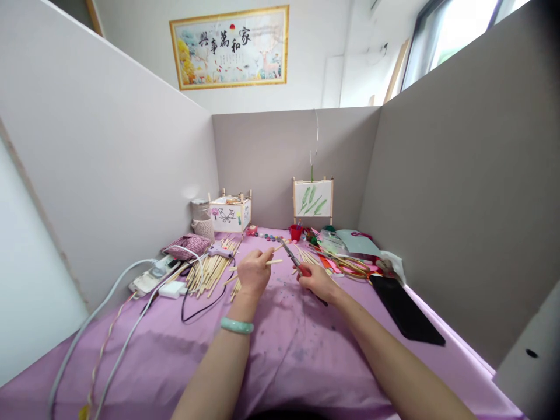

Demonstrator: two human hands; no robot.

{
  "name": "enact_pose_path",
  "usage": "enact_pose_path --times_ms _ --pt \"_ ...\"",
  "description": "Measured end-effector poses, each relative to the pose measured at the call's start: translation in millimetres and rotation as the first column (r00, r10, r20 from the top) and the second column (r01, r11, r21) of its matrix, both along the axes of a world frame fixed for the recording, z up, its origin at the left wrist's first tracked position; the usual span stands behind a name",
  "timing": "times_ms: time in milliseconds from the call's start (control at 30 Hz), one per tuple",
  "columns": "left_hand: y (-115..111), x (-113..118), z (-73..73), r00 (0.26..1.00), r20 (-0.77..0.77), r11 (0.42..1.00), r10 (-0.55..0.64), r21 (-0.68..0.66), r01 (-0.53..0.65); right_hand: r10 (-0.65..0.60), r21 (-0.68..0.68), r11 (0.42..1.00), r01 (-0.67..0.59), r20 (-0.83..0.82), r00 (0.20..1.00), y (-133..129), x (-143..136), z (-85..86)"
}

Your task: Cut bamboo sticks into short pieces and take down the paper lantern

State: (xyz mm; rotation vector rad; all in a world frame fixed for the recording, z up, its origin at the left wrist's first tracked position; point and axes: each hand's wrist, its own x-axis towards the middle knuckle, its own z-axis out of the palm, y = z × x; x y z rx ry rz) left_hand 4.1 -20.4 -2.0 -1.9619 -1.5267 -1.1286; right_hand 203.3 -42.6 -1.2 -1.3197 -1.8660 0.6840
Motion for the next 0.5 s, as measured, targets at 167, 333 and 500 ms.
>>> enact_pose_path --times_ms 167,333,500 --pt "0.6 1.0 -0.8 1.000 -0.007 1.000 -0.001 -0.012 0.001 0.073 -0.053 0.996 -0.077 -0.074 0.995 -1.4 3.2 0.5" --pt "-1.1 1.0 0.9 1.000 0.005 0.994 0.021 -0.104 -0.020 0.099 -0.103 0.989 -0.109 -0.097 0.990 0.9 7.9 -0.7" --pt "-3.6 0.6 4.1 0.999 0.033 0.988 0.015 -0.155 -0.009 0.097 -0.120 0.987 -0.111 -0.121 0.988 2.0 9.2 -2.6"
